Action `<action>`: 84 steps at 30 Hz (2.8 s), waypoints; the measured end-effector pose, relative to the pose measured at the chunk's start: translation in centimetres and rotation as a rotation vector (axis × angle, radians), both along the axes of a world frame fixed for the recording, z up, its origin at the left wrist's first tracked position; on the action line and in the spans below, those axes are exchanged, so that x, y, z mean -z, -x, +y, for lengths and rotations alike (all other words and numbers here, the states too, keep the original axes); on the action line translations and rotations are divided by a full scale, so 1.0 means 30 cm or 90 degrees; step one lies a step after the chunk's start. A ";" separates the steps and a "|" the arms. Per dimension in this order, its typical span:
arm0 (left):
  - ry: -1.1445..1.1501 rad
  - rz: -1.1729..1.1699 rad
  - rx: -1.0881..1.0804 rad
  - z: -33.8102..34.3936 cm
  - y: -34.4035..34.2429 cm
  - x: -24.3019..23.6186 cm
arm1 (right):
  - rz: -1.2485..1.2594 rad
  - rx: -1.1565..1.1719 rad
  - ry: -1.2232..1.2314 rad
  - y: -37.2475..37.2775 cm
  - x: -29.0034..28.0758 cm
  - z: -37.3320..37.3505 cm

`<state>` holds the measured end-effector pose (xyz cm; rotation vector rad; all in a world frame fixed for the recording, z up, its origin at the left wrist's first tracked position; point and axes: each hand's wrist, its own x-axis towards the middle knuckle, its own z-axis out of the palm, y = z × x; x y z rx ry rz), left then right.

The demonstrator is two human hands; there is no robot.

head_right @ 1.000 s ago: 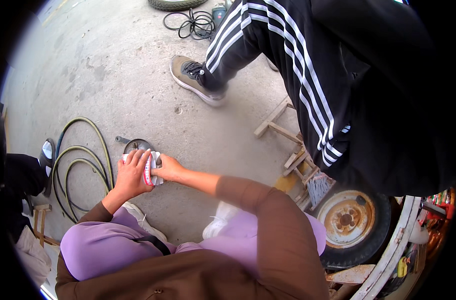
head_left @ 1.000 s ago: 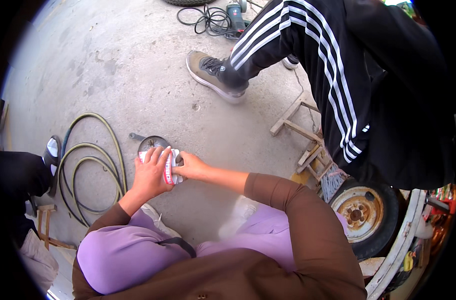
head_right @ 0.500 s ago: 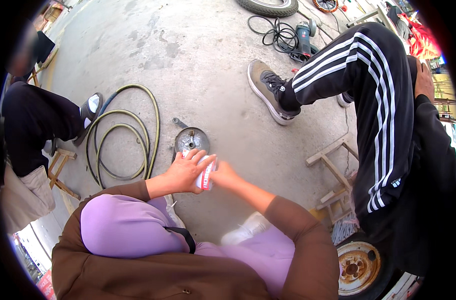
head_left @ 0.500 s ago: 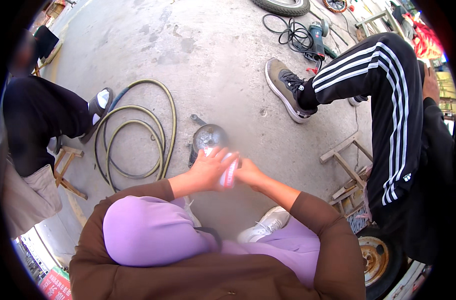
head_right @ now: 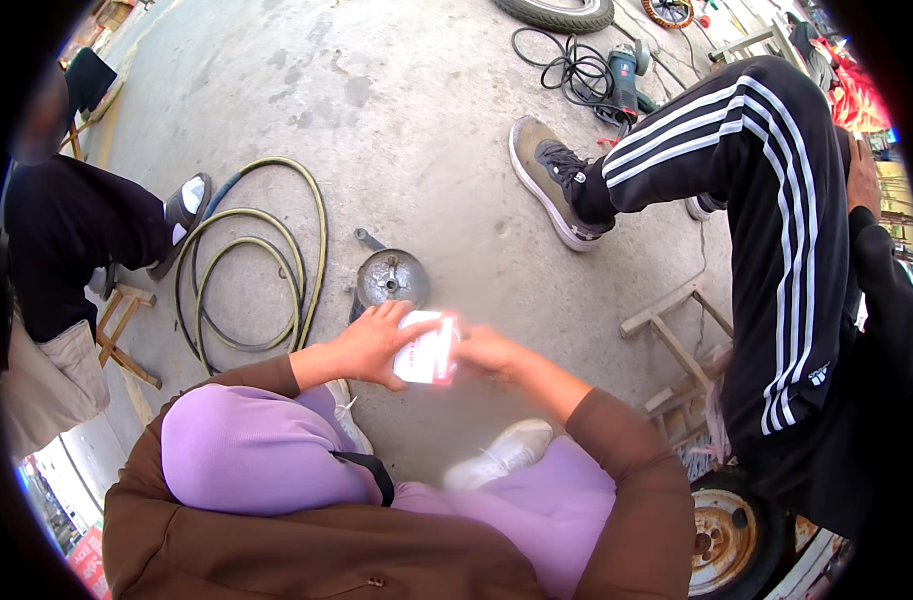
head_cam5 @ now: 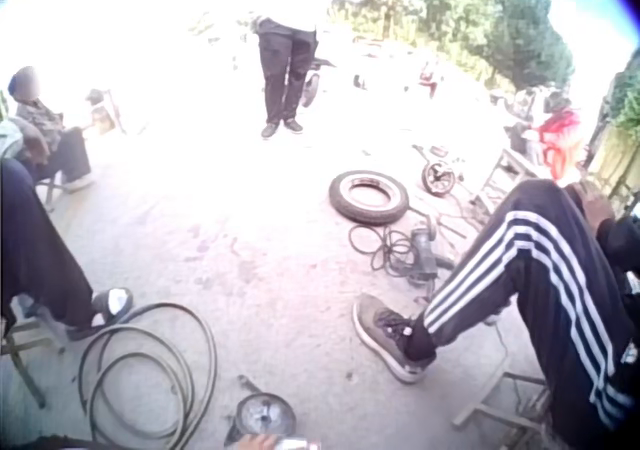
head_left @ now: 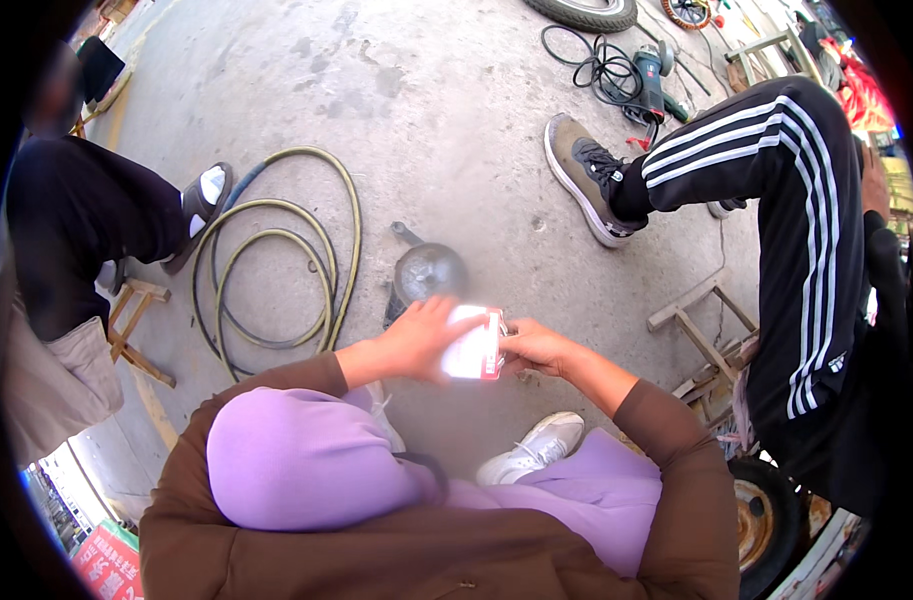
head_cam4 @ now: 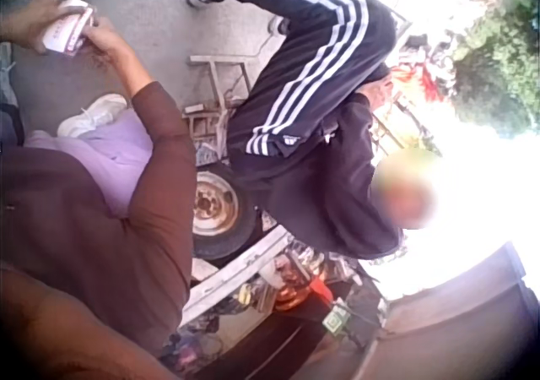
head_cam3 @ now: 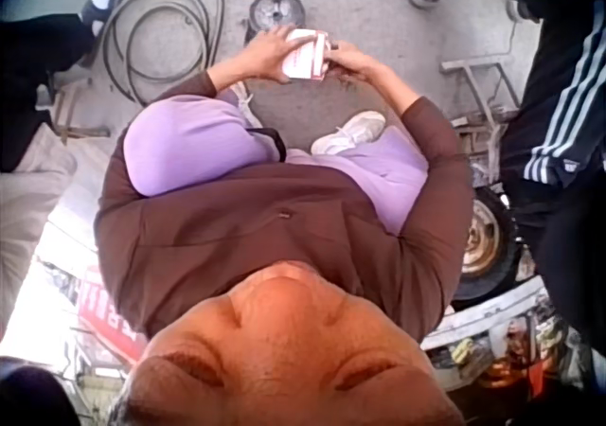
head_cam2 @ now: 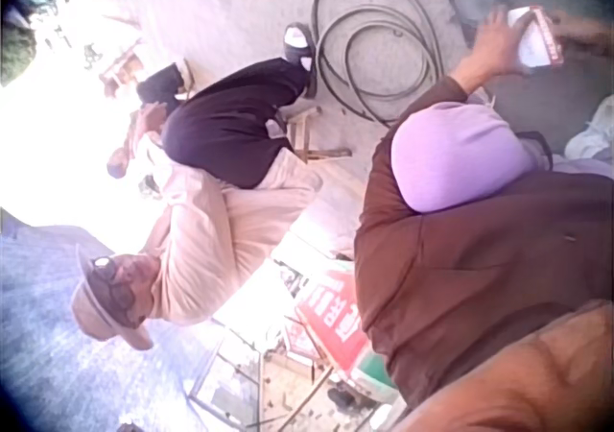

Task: The person removes a metal part from the rear of a scooter, sits on the ground, and cleans it with a cloth. They then open a box, take out a new part, and install it into the cleaned metal housing. Finally, they reattach the assembly to the scooter.

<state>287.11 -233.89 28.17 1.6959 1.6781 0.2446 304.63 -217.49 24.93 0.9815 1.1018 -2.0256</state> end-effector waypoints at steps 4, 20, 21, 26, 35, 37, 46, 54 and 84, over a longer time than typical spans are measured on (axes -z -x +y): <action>0.050 0.070 -0.046 0.038 0.092 -0.013 | -0.028 0.038 -0.074 -0.030 0.010 0.152; 0.131 -0.752 -0.686 0.105 0.209 0.106 | 0.223 0.361 0.128 0.082 0.080 0.081; 0.169 -0.875 -0.711 0.093 0.163 0.140 | 0.220 0.389 0.138 0.092 0.082 0.038; 0.175 -0.956 -0.851 -0.029 0.027 0.227 | 0.149 0.341 0.113 0.096 0.044 -0.145; 0.198 -0.745 -0.680 -0.064 0.146 0.218 | 0.109 0.166 -0.003 0.086 0.129 -0.027; 0.199 -0.764 -0.676 -0.052 0.165 0.219 | 0.117 0.103 -0.094 0.125 0.131 -0.004; 0.390 -0.945 -0.741 -0.085 0.147 0.230 | 0.666 -0.346 -0.739 0.182 0.039 -0.020; 0.393 -0.845 -0.664 -0.078 0.133 0.171 | 0.279 -0.036 -0.170 0.168 0.024 -0.055; 0.062 -0.860 -0.707 -0.193 0.475 0.273 | 0.166 -0.136 -0.648 0.231 0.317 0.036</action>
